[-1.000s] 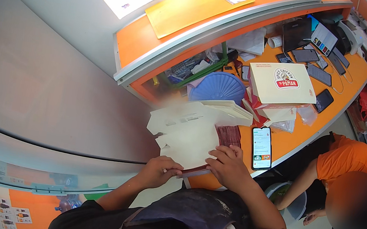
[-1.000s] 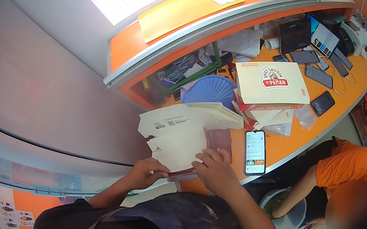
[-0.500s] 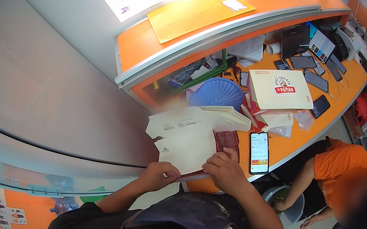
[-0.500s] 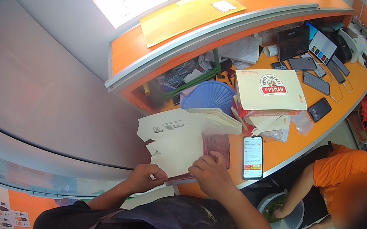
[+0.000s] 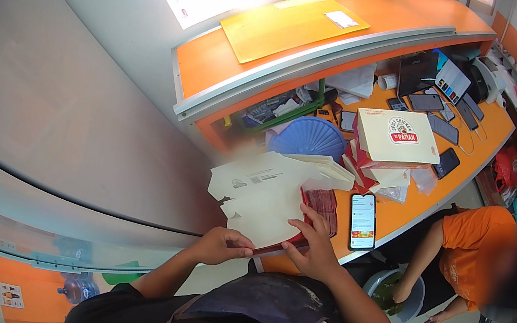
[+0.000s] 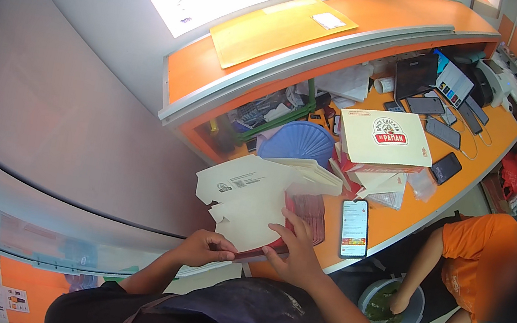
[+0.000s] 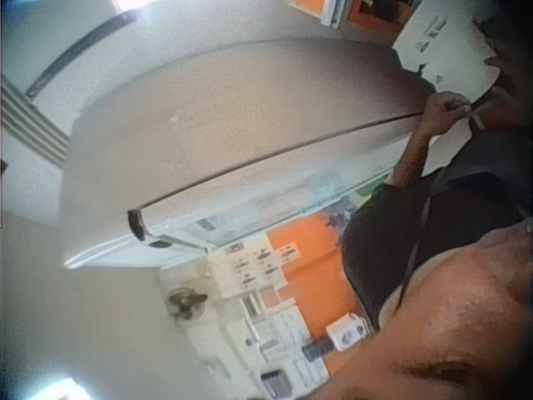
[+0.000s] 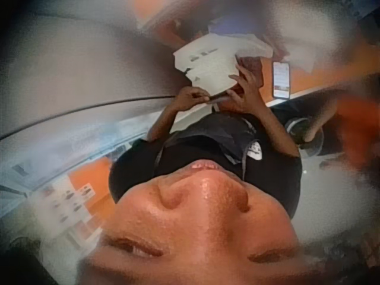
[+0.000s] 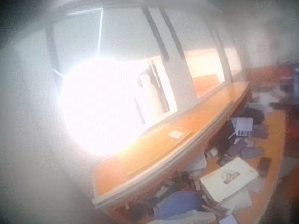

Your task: The person folds flat cardboard pieces into small red and white boxes labeled 'SI PAMAN' and stacks them on the counter. The person repeatedly picks up a flat piece, folds the sides, and closes the box.

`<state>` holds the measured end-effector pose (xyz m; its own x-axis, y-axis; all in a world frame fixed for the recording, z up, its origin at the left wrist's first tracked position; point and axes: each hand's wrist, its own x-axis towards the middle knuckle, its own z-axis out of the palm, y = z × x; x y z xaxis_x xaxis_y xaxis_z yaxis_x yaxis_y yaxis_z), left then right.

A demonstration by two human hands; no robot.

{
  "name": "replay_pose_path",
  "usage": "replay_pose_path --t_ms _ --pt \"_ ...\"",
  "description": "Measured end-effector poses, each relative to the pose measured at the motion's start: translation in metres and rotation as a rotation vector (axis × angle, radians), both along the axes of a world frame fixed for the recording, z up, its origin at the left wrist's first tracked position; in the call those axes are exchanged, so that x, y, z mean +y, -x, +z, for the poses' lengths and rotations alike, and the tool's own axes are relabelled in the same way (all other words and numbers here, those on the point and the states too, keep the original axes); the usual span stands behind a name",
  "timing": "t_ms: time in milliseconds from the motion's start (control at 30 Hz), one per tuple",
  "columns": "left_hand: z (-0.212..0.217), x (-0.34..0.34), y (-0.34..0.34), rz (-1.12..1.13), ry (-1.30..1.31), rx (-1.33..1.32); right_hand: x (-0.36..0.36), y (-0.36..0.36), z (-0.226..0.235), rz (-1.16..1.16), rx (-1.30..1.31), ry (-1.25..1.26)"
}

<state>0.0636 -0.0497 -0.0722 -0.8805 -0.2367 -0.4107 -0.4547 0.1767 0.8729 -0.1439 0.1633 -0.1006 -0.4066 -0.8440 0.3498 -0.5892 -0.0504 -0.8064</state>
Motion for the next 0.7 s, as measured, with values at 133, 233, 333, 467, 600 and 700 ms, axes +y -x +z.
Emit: replay_pose_path --t_ms 133,233,333,467,600,700 --pt "-0.005 -0.009 0.001 -0.043 -0.057 -0.047 0.002 -0.001 0.001 -0.005 -0.09 -0.008" --pt "-0.018 -0.009 -0.002 -0.014 -0.031 -0.008 0.001 -0.003 -0.006 -0.06 -0.21 -0.067" --pt "-0.011 0.001 0.002 0.018 0.138 0.052 0.0 -0.003 -0.011 -0.127 -0.256 -0.123" --pt "0.007 0.013 0.0 0.013 0.456 0.23 -0.001 -0.003 -0.003 -0.215 -0.171 -0.149" --pt "0.022 0.017 -0.007 0.063 0.529 0.32 -0.001 -0.002 0.006 -0.222 -0.111 -0.257" --pt "0.029 0.017 -0.011 0.136 0.551 0.373 -0.003 0.001 0.011 -0.241 -0.057 -0.265"
